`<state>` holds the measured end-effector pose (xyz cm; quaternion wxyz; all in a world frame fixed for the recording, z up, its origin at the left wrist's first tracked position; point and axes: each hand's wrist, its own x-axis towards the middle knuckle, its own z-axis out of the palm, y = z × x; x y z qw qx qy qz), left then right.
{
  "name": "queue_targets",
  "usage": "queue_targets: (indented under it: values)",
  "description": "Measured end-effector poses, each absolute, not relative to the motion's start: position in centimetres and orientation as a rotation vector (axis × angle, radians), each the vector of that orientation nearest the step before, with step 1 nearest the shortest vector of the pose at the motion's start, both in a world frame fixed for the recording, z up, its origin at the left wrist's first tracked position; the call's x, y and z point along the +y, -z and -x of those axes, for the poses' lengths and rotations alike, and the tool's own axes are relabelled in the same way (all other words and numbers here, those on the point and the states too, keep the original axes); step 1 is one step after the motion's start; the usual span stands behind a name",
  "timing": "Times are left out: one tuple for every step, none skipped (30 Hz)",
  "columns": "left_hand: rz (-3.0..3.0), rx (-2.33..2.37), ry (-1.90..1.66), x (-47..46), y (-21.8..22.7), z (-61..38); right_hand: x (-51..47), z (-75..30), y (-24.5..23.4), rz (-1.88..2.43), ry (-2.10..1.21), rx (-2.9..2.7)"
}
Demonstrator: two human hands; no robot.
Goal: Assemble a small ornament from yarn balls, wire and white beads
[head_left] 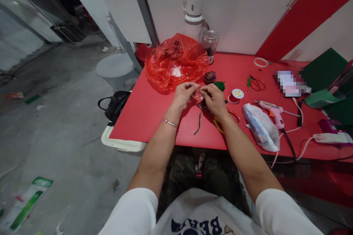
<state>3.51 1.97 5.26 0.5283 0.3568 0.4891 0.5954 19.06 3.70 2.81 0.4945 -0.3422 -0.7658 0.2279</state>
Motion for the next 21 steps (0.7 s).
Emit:
queue_targets:
  values:
    - [-0.848,1.164,-1.401,1.98,-5.26,-3.51,3.67,-19.08,-2.73,0.814,-0.525,-1.879]
    - [-0.835,1.161,-1.389,1.99,-5.25,-3.48,3.65,-19.1,-2.66,0.799,-0.507,-1.89]
    - [-0.811,1.158,-1.387,2.02,-5.25,-3.44,3.65,-19.14,-2.61,0.782,-0.496,-1.9]
    - [-0.78,1.153,-1.393,2.05,-5.26,-3.4,3.65,-19.19,-2.57,0.762,-0.487,-1.914]
    - [-0.745,1.144,-1.403,2.07,-5.28,-3.35,3.66,-19.24,-2.53,0.742,-0.481,-1.932]
    - [-0.713,1.135,-1.413,2.1,-5.31,-3.3,3.68,-19.28,-2.5,0.727,-0.473,-1.954]
    - [-0.691,1.129,-1.419,2.11,-5.35,-3.27,3.68,-19.32,-2.47,0.721,-0.46,-1.975]
    - [-0.683,1.127,-1.423,2.11,-5.38,-3.25,3.69,-19.33,-2.45,0.725,-0.441,-1.992]
    - [-0.692,1.129,-1.423,2.09,-5.4,-3.25,3.69,-19.34,-2.42,0.735,-0.417,-2.004]
    - [-0.712,1.134,-1.416,2.06,-5.41,-3.26,3.68,-19.33,-2.4,0.747,-0.39,-2.008]
    - [-0.738,1.141,-1.403,2.01,-5.41,-3.29,3.68,-19.32,-2.4,0.756,-0.363,-2.007]
    - [-0.766,1.148,-1.385,1.95,-5.41,-3.31,3.67,-19.31,-2.41,0.763,-0.338,-1.999]
    - [-0.792,1.15,-1.363,1.88,-5.4,-3.32,3.67,-19.3,-2.43,0.767,-0.318,-1.989]
    - [-0.811,1.147,-1.34,1.82,-5.39,-3.32,3.67,-19.3,-2.46,0.77,-0.303,-1.975]
    - [-0.823,1.14,-1.321,1.76,-5.38,-3.31,3.68,-19.3,-2.51,0.771,-0.293,-1.96]
    - [-0.829,1.129,-1.308,1.72,-5.37,-3.28,3.67,-19.31,-2.56,0.772,-0.286,-1.948]
    - [-0.829,1.117,-1.301,1.69,-5.36,-3.25,3.66,-19.31,-2.62,0.773,-0.283,-1.938]
    - [-0.825,1.103,-1.298,1.68,-5.33,-3.22,3.64,-19.31,-2.67,0.773,-0.28,-1.928]
    - [-0.82,1.088,-1.299,1.67,-5.29,-3.19,3.61,-19.31,-2.72,0.776,-0.278,-1.916]
    - [-0.815,1.074,-1.302,1.67,-5.24,-3.18,3.57,-19.29,-2.77,0.782,-0.276,-1.901]
    - [-0.81,1.061,-1.305,1.68,-5.18,-3.19,3.51,-19.26,-2.81,0.79,-0.277,-1.885]
